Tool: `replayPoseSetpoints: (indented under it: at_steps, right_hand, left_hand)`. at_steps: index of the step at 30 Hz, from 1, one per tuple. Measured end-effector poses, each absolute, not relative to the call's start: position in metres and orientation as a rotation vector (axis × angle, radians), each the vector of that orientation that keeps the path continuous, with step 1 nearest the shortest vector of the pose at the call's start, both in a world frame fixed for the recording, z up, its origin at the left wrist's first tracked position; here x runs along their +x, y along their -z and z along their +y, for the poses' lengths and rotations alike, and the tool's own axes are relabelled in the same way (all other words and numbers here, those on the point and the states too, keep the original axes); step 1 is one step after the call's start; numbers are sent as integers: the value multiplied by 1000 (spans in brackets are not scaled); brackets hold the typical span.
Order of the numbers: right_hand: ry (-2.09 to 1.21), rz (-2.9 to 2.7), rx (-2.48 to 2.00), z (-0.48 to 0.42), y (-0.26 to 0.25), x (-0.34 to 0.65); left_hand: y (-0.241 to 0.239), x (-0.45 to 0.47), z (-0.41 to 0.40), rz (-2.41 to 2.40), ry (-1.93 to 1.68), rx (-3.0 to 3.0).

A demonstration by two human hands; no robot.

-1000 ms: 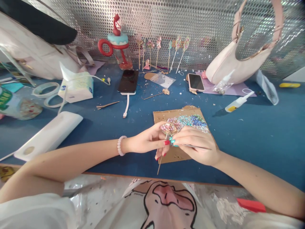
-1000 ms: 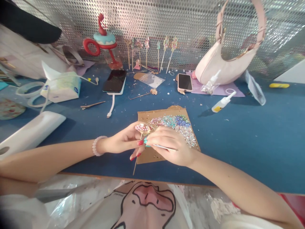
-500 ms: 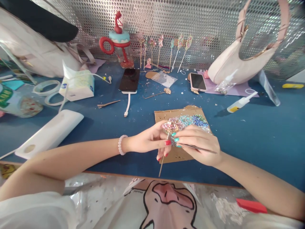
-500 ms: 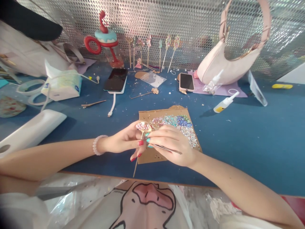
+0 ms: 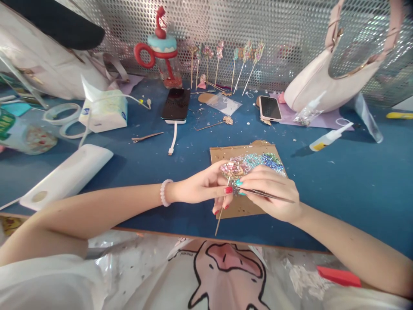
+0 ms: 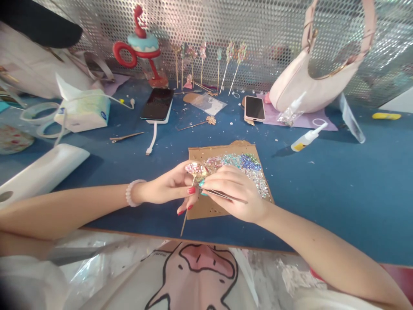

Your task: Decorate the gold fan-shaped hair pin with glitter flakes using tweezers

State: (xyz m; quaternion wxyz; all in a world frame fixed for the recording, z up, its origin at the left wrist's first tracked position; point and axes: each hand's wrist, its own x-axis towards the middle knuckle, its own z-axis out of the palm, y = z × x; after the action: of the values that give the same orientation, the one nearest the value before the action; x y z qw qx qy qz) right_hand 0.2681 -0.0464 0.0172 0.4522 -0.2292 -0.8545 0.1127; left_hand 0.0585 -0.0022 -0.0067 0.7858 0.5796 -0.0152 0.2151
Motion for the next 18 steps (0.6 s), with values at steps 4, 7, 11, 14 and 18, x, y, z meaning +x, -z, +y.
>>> replayPoseSetpoints:
  at_steps: [4, 7, 11, 14, 18]
  right_hand:
    - [-281, -2120, -569, -47, -18, 269]
    - [-297, -2116, -566, -46, -19, 268]
    - [-307, -2111, -566, -47, -18, 267]
    - [-294, -2127, -562, -47, -19, 266]
    - [-244, -2184, -539, -48, -22, 265]
  left_hand:
    - [6, 59, -2, -23, -458, 1241]
    - [5, 59, -2, -17, -441, 1238]
    - [5, 59, -1, -23, -436, 1233]
    - [5, 59, -1, -16, -428, 1235]
    - [5, 59, -2, 1, -433, 1235]
